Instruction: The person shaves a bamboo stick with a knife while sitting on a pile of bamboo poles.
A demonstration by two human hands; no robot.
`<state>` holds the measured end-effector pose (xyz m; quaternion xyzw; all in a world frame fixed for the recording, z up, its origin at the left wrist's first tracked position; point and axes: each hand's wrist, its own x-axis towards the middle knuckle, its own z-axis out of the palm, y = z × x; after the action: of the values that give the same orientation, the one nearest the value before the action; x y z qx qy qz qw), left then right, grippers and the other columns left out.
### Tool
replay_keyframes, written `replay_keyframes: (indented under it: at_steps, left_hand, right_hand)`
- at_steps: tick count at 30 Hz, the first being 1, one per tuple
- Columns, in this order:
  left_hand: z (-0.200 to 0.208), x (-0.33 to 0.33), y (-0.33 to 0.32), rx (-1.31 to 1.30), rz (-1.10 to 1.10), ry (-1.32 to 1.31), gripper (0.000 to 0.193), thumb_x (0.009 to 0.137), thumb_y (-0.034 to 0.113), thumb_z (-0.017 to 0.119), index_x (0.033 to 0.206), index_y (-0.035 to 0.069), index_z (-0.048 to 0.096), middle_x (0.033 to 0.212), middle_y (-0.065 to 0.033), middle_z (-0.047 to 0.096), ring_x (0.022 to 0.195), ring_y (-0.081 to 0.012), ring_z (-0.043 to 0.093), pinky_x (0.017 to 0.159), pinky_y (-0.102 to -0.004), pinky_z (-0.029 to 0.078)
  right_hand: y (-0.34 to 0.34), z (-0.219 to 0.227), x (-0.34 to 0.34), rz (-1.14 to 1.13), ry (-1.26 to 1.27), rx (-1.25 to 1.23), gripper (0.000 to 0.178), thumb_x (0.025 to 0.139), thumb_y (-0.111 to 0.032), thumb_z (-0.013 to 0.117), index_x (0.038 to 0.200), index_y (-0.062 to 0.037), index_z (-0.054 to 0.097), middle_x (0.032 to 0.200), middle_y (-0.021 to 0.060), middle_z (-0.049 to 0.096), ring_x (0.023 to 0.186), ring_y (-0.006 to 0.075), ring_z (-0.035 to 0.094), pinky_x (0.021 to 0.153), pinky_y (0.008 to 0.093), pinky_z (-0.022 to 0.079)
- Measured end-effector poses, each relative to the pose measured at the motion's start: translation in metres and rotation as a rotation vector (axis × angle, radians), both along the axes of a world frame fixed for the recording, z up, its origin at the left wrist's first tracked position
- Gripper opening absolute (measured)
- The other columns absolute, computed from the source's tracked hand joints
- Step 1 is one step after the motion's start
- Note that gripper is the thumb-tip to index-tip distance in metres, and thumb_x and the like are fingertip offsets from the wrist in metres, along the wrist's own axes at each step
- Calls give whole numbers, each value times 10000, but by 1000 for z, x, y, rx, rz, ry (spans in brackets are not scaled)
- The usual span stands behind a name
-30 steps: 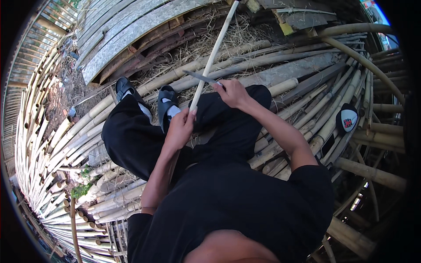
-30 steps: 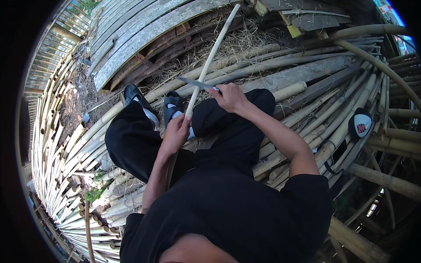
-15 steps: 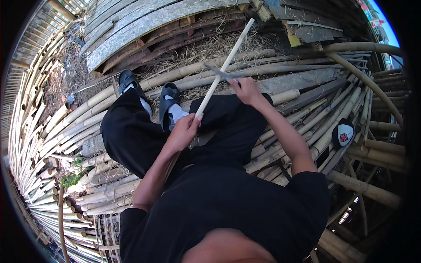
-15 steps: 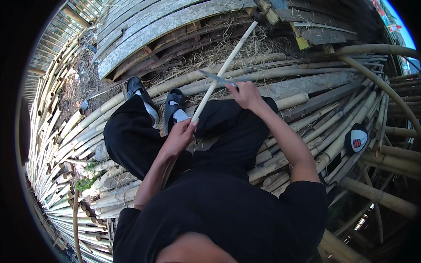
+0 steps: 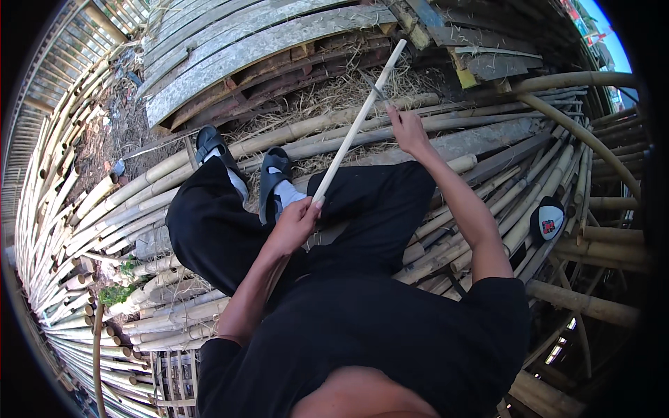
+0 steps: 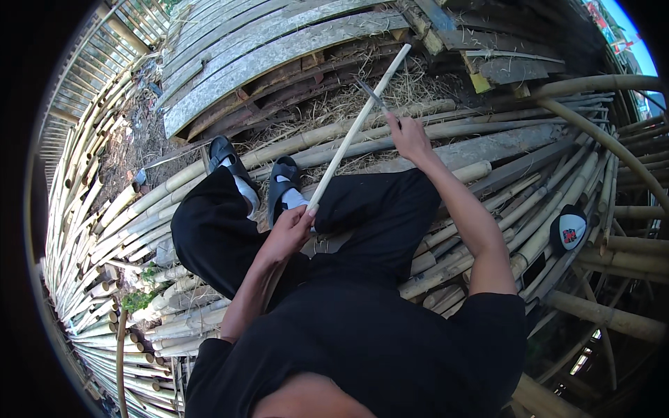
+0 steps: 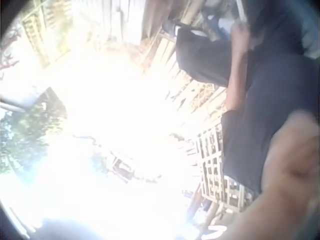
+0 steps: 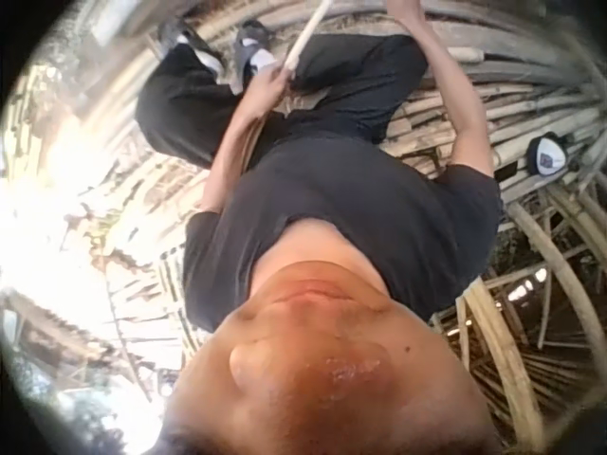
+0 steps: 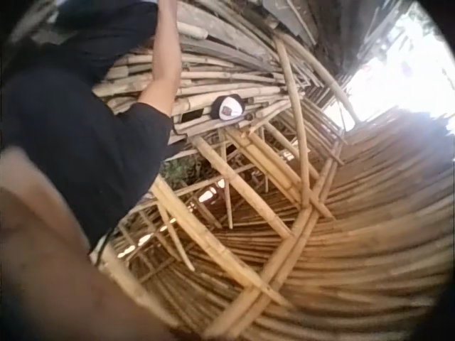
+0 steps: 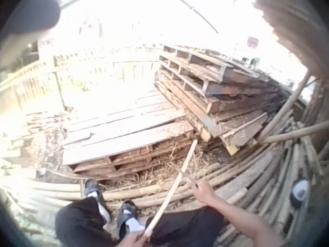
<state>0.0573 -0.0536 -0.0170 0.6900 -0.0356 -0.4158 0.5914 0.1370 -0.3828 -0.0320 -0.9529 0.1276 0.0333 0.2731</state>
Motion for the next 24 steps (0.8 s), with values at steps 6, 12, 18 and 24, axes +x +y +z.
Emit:
replay_keyframes:
  at_steps: [6, 12, 18, 24]
  left_hand:
    - [5, -2, 3, -23, 26, 116, 339, 979, 288, 471, 747, 41, 490, 562, 28, 418, 491, -61, 379, 454, -262, 306]
    - [-2, -3, 3, 19, 5, 32, 347, 979, 294, 468, 748, 37, 495, 557, 26, 417, 494, -69, 389, 463, -259, 315]
    - [3, -6, 10, -63, -31, 116, 351, 982, 317, 467, 744, 60, 491, 535, 43, 390, 451, -45, 351, 422, -233, 273]
    - [5, 2, -4, -74, 0, 8, 330, 982, 299, 472, 773, 44, 499, 573, 32, 420, 503, -58, 382, 458, -240, 297]
  right_hand:
    - [-24, -8, 4, 246, -29, -95, 654, 933, -517, 423, 636, 43, 581, 591, 266, 535, 644, 448, 562, 596, 494, 416]
    - [17, -9, -14, 89, -18, -16, 686, 923, -549, 413, 659, 51, 618, 632, 289, 570, 722, 460, 593, 668, 511, 467]
    - [-118, -46, 24, -484, -154, -254, 728, 936, -565, 353, 689, 74, 598, 704, 312, 572, 798, 464, 587, 701, 515, 430]
    - [-37, -45, -10, -331, 83, 376, 636, 902, -636, 402, 596, -82, 460, 482, 28, 457, 374, 187, 435, 380, 344, 331]
